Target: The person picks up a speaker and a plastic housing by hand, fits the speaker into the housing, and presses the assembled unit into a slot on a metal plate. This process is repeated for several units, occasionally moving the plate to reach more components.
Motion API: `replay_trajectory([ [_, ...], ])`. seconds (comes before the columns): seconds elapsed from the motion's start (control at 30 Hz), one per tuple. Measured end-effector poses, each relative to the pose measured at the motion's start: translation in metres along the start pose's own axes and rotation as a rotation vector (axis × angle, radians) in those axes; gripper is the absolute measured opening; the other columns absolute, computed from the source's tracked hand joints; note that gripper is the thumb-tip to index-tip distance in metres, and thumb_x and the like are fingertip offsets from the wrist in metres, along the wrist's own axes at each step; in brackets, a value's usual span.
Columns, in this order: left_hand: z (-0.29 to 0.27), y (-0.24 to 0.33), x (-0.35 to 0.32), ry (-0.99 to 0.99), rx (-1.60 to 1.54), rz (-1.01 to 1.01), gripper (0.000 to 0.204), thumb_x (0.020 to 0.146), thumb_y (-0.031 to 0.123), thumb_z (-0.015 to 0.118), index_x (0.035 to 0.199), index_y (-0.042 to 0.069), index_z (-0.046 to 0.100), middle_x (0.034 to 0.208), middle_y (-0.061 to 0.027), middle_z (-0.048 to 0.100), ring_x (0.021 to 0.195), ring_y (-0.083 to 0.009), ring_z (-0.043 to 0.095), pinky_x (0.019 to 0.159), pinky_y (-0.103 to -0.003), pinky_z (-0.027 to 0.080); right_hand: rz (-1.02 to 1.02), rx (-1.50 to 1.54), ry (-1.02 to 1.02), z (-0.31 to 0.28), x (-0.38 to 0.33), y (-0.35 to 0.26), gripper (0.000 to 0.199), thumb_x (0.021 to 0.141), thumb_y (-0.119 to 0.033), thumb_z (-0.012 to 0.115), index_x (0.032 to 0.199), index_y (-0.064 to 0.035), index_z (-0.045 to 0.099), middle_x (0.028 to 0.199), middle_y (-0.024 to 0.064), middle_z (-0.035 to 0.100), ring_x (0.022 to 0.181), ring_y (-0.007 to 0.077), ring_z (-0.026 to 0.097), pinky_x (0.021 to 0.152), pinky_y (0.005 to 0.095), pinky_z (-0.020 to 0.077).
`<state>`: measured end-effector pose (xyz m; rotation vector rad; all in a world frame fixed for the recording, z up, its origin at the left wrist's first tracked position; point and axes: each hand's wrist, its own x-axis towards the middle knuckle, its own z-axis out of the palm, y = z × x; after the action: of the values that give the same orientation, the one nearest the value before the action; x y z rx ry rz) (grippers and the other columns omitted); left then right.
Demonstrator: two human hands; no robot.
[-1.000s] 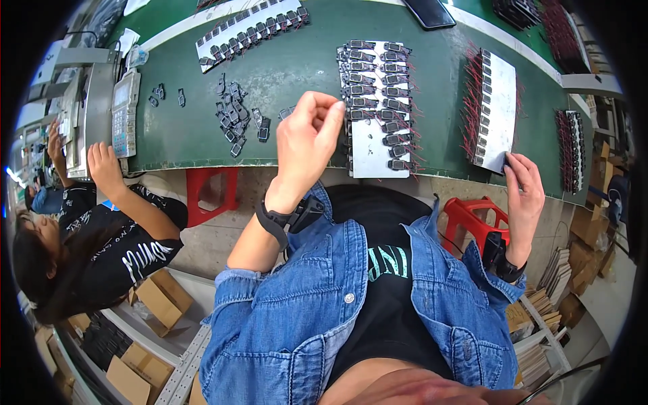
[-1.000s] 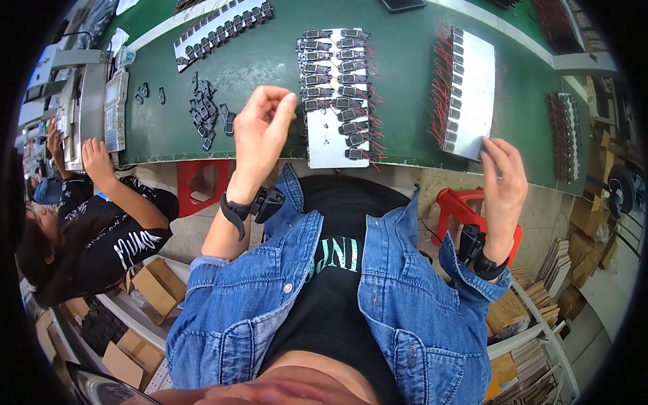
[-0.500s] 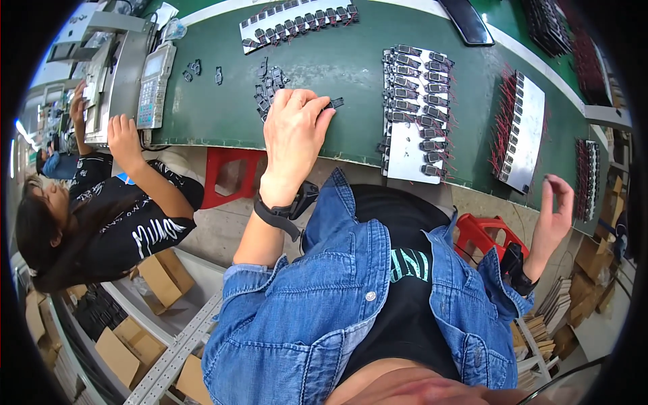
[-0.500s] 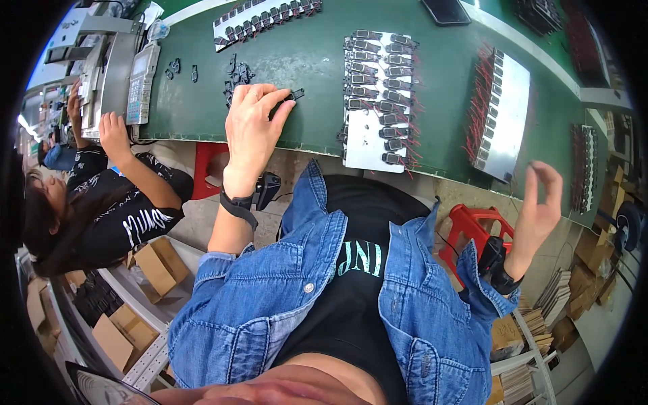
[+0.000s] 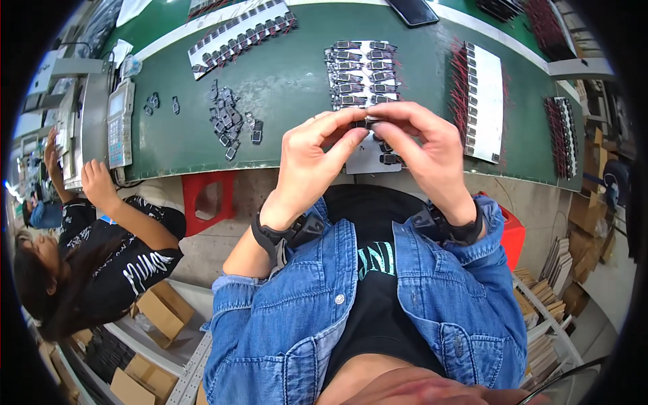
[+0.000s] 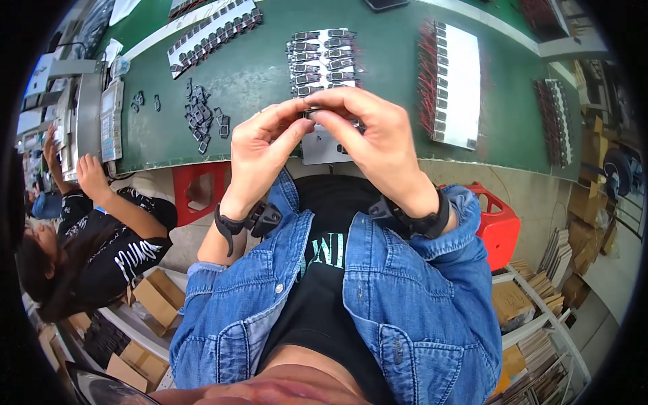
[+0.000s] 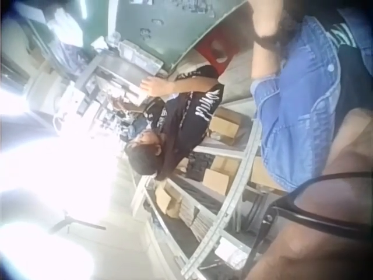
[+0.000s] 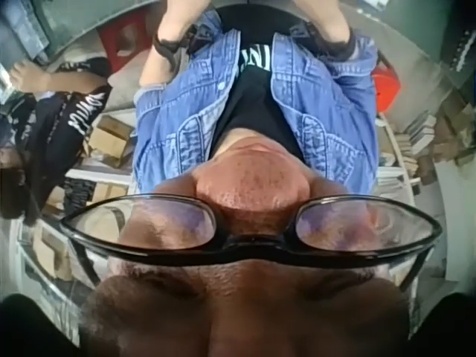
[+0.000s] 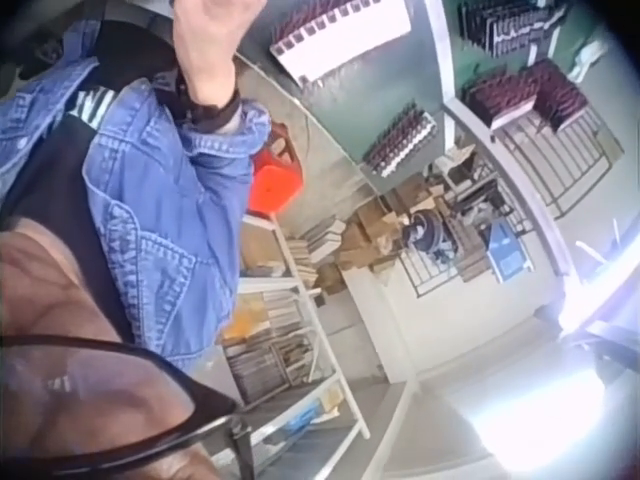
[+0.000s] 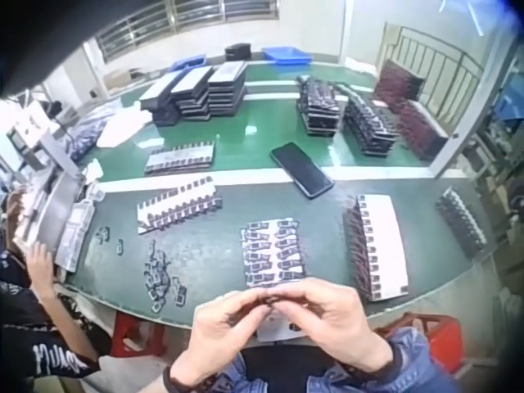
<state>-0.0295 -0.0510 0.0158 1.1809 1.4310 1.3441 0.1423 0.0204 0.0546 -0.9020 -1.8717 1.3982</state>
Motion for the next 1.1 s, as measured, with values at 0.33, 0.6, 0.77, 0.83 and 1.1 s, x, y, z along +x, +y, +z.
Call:
replay_trajectory([
  [0.33, 0.006, -0.01, -0.002, -0.012, -0.146, -0.087, 0.027, 0.088, 0.001, 0.07, 0.116, 0.001, 0.07, 0.105, -0.0087, 0.071, 0.093, -0.0136, 0.069, 0.082, -0.027, 0.056, 0.268, 0.312, 0.011, 0.002, -0.002, 0.029, 0.017, 0.093, -0.003, 0.066, 0.11, -0.0008, 0.066, 0.097, 0.0003, 0.067, 0.082, 0.0054, 0.061, 0.074, 0.0194, 0.0499],
  [0.6, 0.006, -0.012, -0.001, 0.023, -0.047, -0.001, 0.026, 0.089, 0.001, 0.07, 0.115, 0.001, 0.071, 0.106, -0.0105, 0.072, 0.092, -0.0147, 0.07, 0.081, -0.027, 0.057, 0.173, 0.093, 0.025, 0.001, 0.004, 0.023, 0.014, 0.092, -0.002, 0.067, 0.106, -0.0014, 0.068, 0.096, 0.0025, 0.067, 0.082, 0.0064, 0.061, 0.073, 0.0192, 0.0496],
  [0.77, 0.001, -0.013, 0.0, 0.011, 0.042, 0.051, 0.025, 0.088, 0.002, 0.071, 0.113, 0.001, 0.072, 0.102, -0.0103, 0.073, 0.092, -0.0145, 0.071, 0.079, -0.027, 0.057, 0.166, 0.085, -0.013, 0.001, 0.005, 0.027, 0.012, 0.09, -0.002, 0.068, 0.102, -0.0018, 0.07, 0.094, 0.0039, 0.066, 0.082, 0.0075, 0.062, 0.073, 0.0201, 0.0507],
  [0.83, 0.001, -0.012, 0.0, 0.008, 0.077, 0.064, 0.025, 0.087, 0.002, 0.072, 0.112, 0.002, 0.072, 0.1, -0.01, 0.074, 0.092, -0.0144, 0.071, 0.079, -0.027, 0.057, 0.18, 0.165, -0.019, 0.0, 0.004, 0.034, 0.012, 0.09, -0.002, 0.068, 0.102, -0.0015, 0.07, 0.095, 0.0039, 0.066, 0.082, 0.0078, 0.062, 0.072, 0.0207, 0.0514],
  [1.1, 0.004, -0.014, -0.005, -0.013, 0.033, 0.019, 0.023, 0.086, 0.003, 0.073, 0.109, 0.003, 0.073, 0.096, -0.0073, 0.075, 0.086, -0.0136, 0.071, 0.075, -0.027, 0.058, 0.414, 0.534, -0.206, -0.017, 0.011, 0.039, 0.015, 0.091, -0.004, 0.069, 0.105, -0.001, 0.065, 0.097, 0.0035, 0.065, 0.079, 0.0094, 0.064, 0.069, 0.0231, 0.0545],
])
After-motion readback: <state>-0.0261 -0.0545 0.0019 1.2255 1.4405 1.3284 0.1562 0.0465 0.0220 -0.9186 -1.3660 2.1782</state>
